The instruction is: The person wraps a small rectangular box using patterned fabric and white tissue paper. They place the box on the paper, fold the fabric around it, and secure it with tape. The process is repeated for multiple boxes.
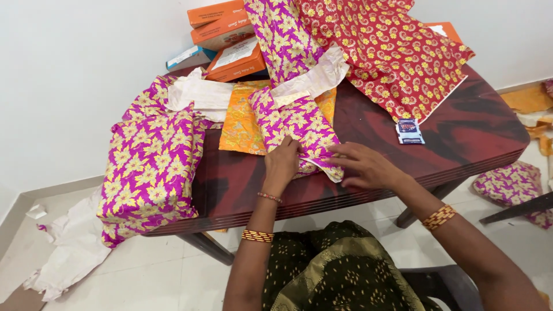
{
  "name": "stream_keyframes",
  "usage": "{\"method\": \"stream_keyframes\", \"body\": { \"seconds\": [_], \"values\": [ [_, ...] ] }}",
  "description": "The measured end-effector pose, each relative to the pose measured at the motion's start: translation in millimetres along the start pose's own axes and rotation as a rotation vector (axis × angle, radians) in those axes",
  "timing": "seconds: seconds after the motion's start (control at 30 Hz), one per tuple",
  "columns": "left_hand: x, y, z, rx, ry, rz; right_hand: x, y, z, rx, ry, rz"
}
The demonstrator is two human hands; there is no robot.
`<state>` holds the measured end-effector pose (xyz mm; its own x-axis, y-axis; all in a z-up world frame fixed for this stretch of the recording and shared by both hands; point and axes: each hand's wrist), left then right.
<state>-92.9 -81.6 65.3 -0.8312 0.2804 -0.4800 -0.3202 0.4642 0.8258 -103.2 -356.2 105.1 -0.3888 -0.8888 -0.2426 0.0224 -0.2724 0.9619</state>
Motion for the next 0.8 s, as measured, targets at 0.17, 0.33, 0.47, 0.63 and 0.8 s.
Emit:
{"method": "stream_keyframes", "body": {
  "seconds": [0.17,0.33,0.47,0.63,0.8],
  "values": [
    [-1.5,-1.3,0.3,0.011,0.023,0.01,-18.5,-36.3,-35.5,0.001,0.039,-0.147],
    [-0.4,10.0,-8.5,0.021,0.042,0.049,-36.7,-67.6,-65.1,-0.887,-0.339,-0.21],
    [-0.7,19.6,-29.0,-0.031,0.081,0.087,-48.0,-67.3,-72.7,-0.388,-0.26,-0.279],
    [-2.6,12.7,-57.1,-0.212,0.148,0.07,-64.0,-67.0,-59.6,-0.194,-0.378,-0.303],
    [-8.3,7.3,-49.5,-0.208,0.157,0.069,-66.4,-67.9,-105.2,-0.443,-0.473,-0.216]
  ]
}}
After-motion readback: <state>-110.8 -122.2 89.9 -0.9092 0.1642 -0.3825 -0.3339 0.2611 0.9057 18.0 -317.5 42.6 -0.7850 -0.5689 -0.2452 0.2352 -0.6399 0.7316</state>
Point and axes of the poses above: each hand's wrist, its own x-axis away from the middle knuckle, its own y-axis out of the back of the hand, z = x × y, and after that the axes turned 14 degrees about z, right-handed
